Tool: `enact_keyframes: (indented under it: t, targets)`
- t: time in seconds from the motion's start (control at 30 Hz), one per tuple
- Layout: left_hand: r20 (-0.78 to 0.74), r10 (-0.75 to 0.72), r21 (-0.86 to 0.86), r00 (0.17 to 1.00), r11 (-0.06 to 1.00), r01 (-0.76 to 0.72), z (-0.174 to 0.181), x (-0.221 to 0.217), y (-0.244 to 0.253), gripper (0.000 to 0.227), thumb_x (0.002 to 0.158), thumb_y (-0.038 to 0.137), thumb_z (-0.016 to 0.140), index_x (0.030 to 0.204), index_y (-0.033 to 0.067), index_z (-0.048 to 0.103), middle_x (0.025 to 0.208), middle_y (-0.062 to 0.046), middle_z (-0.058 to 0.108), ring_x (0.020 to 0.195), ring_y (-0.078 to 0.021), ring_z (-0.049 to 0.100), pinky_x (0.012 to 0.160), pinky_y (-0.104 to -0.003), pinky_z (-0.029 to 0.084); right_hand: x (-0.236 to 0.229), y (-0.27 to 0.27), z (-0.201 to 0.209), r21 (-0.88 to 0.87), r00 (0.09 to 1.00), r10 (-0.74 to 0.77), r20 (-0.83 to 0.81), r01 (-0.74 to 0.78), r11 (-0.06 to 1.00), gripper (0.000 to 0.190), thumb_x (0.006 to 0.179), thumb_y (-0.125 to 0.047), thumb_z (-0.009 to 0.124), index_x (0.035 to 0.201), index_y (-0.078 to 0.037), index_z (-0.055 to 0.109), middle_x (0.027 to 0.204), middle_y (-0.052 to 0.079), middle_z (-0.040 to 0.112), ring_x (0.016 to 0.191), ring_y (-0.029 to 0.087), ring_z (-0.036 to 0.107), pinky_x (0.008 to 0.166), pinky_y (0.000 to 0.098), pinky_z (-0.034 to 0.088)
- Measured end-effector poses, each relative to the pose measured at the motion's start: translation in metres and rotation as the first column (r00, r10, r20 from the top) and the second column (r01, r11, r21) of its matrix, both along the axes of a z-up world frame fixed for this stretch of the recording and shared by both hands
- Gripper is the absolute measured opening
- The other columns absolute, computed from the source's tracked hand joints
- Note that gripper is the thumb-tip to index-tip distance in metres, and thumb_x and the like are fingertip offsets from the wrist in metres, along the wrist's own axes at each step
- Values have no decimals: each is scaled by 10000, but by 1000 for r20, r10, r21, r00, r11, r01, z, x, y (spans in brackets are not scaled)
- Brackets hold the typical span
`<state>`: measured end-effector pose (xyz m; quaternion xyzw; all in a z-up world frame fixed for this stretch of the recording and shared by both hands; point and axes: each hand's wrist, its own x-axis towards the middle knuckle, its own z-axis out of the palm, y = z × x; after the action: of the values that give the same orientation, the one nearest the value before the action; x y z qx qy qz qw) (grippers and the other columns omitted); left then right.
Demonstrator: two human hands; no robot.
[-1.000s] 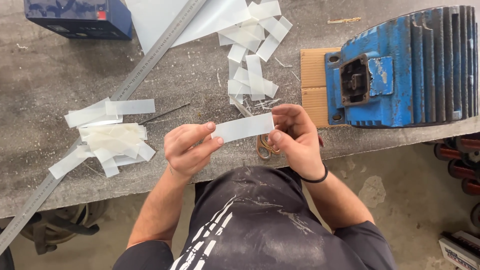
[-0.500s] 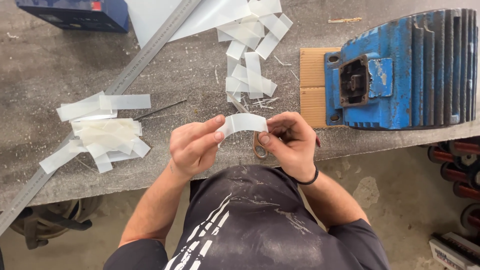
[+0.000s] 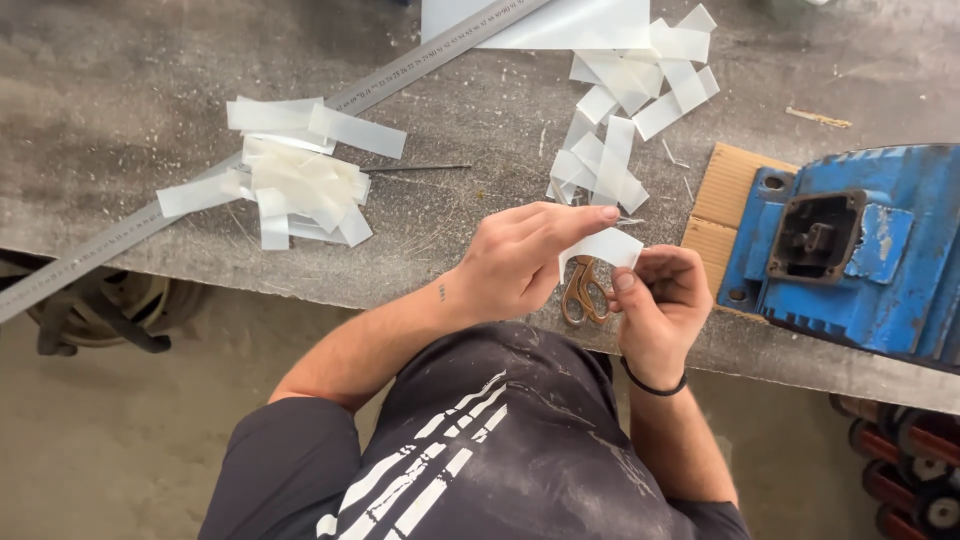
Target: The person uses shears to cut a white plastic sheet into smaller rectangular strips. They repeatedly pick up the plastic, cut it, and place the resulting pieces onto a pile on the workbench.
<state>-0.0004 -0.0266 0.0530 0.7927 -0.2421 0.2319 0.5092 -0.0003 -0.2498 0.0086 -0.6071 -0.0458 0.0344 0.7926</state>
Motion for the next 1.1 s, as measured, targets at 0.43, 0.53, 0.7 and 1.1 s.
enact_keyframes:
  t: [0.43,0.53,0.7,1.1]
  targets:
    - [-398,-308,-390,864,909,144,-58,1,-17,1045,849,0,797,1647,140,137,1382,-155,621,1006,-175,718,860,-315,586,5,4,-19,-62,980,-185,-74,181,982,101,997,-24,600,1097,-32,588,906,52,654,697,90,628,581,242,509]
    - [-274,-151,-202,950,975,97,-47,2,-29,1008,753,167,896,1569,73,312,1262,-143,676,966,-173,720,852,-304,583,5,7,-37,53,989,-67,-134,74,996,88,1018,-33,606,1105,-19,607,858,54,662,676,72,608,576,223,483]
    - [-237,-113,-272,965,961,45,-45,6,-33,526,949,218,703,1403,14,534,1164,-114,717,1002,-162,720,880,-285,575,2,11,-28,190,990,54,-132,-28,981,104,1033,-77,587,1117,-19,602,891,41,668,714,68,609,597,215,476]
    - [-383,-122,-281,916,960,10,-40,7,-32,129,932,138,720,874,22,718,692,-26,694,598,-79,637,526,-264,503,7,25,-48,194,975,135,-178,-100,976,156,1049,-160,532,1080,-24,601,827,11,636,679,69,584,589,217,447]
